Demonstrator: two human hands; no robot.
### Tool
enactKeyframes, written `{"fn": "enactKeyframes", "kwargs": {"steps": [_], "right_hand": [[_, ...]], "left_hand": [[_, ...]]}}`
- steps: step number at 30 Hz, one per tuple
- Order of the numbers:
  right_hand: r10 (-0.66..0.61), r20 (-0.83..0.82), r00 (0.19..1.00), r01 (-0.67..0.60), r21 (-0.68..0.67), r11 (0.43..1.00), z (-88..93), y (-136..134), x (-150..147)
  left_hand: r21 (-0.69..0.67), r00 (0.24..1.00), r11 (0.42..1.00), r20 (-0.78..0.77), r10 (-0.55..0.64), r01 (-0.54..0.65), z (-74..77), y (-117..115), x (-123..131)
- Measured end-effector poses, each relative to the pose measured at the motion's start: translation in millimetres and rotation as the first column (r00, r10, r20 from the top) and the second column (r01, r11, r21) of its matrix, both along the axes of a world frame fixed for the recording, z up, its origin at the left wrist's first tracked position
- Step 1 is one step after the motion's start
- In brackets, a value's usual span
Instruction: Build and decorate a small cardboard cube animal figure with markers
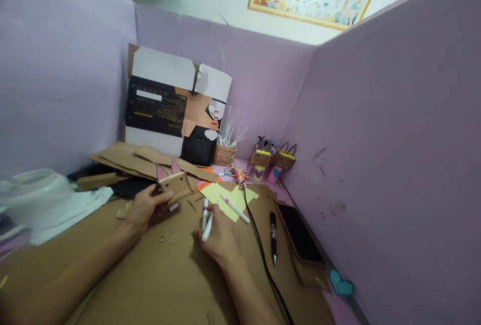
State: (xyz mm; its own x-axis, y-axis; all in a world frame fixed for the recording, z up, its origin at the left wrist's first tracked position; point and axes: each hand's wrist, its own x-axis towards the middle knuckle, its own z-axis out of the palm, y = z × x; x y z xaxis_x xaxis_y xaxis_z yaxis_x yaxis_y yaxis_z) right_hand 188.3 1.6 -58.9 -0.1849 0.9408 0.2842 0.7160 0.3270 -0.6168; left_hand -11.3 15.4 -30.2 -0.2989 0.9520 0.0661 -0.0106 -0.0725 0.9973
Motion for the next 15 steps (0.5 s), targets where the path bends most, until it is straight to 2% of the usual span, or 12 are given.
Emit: {"fn": "enactKeyframes", "kwargs": {"steps": [4,8,12,15], "right_hand": [[-0.066,0.002,0.998,0.066,0.003,0.998,1.2,5,4],[-0.132,-0.031,0.991,0.133,0.012,0.991,-1.2,11,8],[-0.190,-0.037,0.981,0.191,0.018,0.981,-3.3,12,8],[-0.210,0.064,0.976,0.209,0.019,0.978,-1.3,10,8]], "left_hand": [[0.035,0.997,0.999,-0.066,-0.035,0.037,2.3,-2,0],[0.035,0.977,0.996,-0.202,-0.074,0.083,-3.7,3,9],[0.053,0.928,0.998,-0.371,-0.022,0.044,-9.5,12,16],[0.052,0.886,0.998,-0.462,0.040,-0.018,-11.1,14,14]]}}
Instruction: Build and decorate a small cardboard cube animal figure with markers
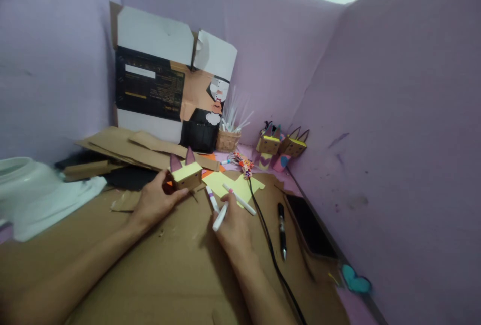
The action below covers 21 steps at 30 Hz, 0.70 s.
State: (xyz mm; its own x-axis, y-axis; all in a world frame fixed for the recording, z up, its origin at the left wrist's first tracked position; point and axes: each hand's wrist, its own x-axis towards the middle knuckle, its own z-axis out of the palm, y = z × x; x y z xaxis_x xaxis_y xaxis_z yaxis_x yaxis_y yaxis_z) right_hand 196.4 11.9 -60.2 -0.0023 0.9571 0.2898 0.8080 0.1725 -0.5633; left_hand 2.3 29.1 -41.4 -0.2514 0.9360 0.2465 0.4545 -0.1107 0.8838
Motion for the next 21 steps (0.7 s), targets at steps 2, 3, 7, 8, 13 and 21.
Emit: {"fn": "enactKeyframes", "kwargs": {"steps": [2,3,7,8,13,21], "right_hand": [[-0.062,0.090,0.994,0.065,-0.031,0.997,2.5,-1,1],[-0.098,0.121,0.988,0.104,-0.045,0.994,3.8,-2,2],[-0.116,0.158,0.981,0.134,-0.109,0.985,8.7,-4,3],[-0.094,0.169,0.981,0.118,-0.137,0.984,9.8,-5,2],[-0.031,0.230,0.973,0.081,-0.211,0.974,11.6,-12,0],[-0.054,0.147,0.988,0.065,-0.076,0.995,-11.3,-12,8]], "left_hand": [[-0.011,0.997,0.997,-0.040,0.070,-0.070,-0.6,2,-4],[-0.016,0.993,0.994,-0.051,0.109,-0.110,-0.9,3,-6],[-0.025,0.977,0.978,-0.045,0.207,-0.208,-2.9,10,-16],[-0.024,0.980,0.980,-0.039,0.198,-0.199,-3.8,11,-18],[-0.086,0.999,0.996,-0.026,0.024,-0.026,-9.1,17,-14],[-0.122,0.897,0.985,-0.410,-0.165,0.125,-18.6,20,-1]]}}
